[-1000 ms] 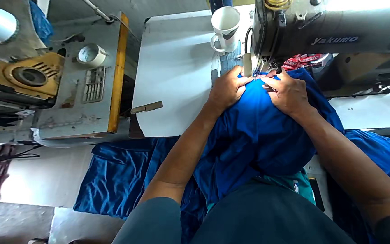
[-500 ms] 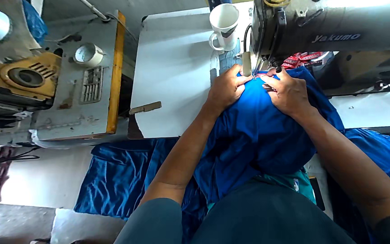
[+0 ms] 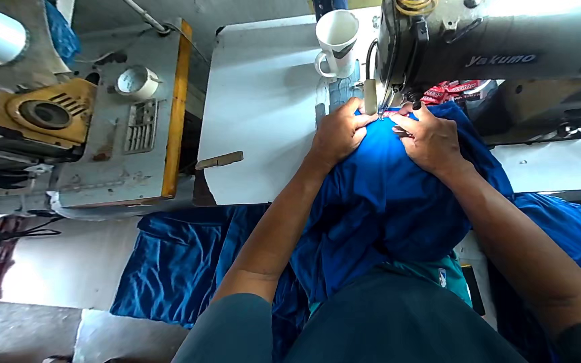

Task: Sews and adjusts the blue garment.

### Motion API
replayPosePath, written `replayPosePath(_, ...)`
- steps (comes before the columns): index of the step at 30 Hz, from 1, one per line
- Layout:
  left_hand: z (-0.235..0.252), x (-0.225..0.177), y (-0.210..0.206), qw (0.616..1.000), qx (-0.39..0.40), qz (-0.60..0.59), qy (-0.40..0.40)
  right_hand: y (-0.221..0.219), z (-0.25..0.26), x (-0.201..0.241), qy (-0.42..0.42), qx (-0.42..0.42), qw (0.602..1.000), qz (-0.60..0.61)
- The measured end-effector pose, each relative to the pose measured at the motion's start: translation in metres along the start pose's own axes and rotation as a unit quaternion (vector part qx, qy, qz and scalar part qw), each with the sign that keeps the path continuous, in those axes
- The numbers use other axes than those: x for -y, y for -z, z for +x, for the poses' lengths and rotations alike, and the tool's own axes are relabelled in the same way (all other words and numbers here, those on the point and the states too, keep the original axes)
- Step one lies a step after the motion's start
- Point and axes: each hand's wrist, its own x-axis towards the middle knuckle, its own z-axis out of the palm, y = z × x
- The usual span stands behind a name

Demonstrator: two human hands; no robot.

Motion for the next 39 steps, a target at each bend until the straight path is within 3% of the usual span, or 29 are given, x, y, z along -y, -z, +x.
replayPosePath(39,0.0007,0.0016,-0.0011,1.0,-0.011,-0.001,-0.011,-0.0003,0.0011,0.0004,0.001,0.007,1.0,0.009)
